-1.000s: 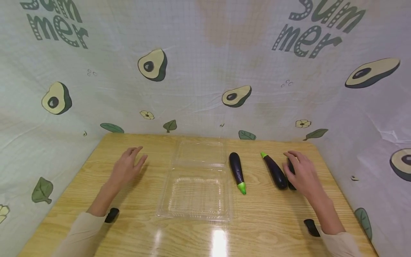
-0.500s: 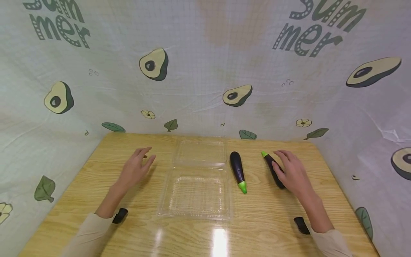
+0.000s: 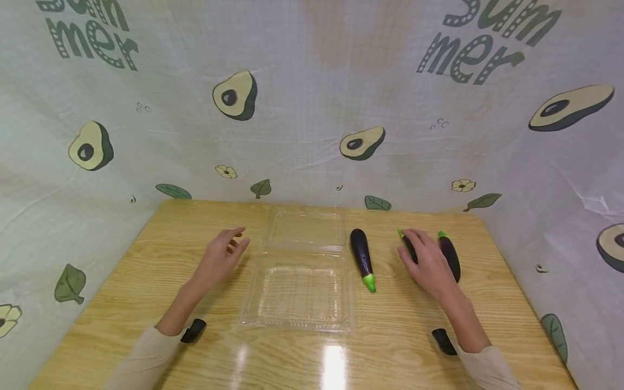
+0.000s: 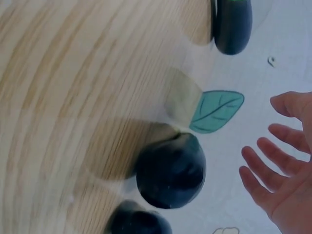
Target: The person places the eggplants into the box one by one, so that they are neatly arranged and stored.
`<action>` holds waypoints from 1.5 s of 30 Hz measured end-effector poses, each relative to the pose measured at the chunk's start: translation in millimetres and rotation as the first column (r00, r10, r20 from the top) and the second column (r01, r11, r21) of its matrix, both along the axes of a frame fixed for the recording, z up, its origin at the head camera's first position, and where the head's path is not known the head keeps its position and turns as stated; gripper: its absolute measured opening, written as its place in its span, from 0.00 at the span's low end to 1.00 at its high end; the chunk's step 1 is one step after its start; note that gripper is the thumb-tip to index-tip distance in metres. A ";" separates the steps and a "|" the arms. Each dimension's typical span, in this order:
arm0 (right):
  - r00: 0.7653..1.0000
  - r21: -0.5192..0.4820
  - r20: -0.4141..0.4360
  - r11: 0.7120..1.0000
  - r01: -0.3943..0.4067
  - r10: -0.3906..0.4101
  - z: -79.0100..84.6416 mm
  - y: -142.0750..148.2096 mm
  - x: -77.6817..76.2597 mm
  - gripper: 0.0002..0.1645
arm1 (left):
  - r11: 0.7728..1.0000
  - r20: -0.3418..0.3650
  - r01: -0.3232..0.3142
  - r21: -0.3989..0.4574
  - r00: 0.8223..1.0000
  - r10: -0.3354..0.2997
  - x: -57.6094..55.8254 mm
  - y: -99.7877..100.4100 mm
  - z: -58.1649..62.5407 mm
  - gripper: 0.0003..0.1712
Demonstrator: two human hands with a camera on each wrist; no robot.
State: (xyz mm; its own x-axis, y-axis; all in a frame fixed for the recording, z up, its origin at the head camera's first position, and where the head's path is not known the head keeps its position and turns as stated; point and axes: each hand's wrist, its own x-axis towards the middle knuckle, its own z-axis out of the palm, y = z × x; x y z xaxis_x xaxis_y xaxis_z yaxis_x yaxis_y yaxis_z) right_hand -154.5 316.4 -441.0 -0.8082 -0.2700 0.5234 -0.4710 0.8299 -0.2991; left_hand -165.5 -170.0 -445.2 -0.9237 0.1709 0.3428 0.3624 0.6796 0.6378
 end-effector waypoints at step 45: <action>0.934 -0.059 0.349 0.997 -0.053 0.071 -18.3 -59.5 5.0 0.31 | 0.945 0.248 0.011 0.328 0.964 -0.098 17.6 27.8 -3.2 0.17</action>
State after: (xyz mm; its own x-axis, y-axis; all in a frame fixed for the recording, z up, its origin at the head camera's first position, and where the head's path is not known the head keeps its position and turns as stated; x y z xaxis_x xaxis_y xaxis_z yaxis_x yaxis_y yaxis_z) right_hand -149.5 256.8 -459.3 -0.9251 -0.3071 0.2235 -0.3791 0.7831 -0.4930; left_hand -147.9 -142.2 -448.4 -0.9796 0.1442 0.1399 0.1875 0.4067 0.8941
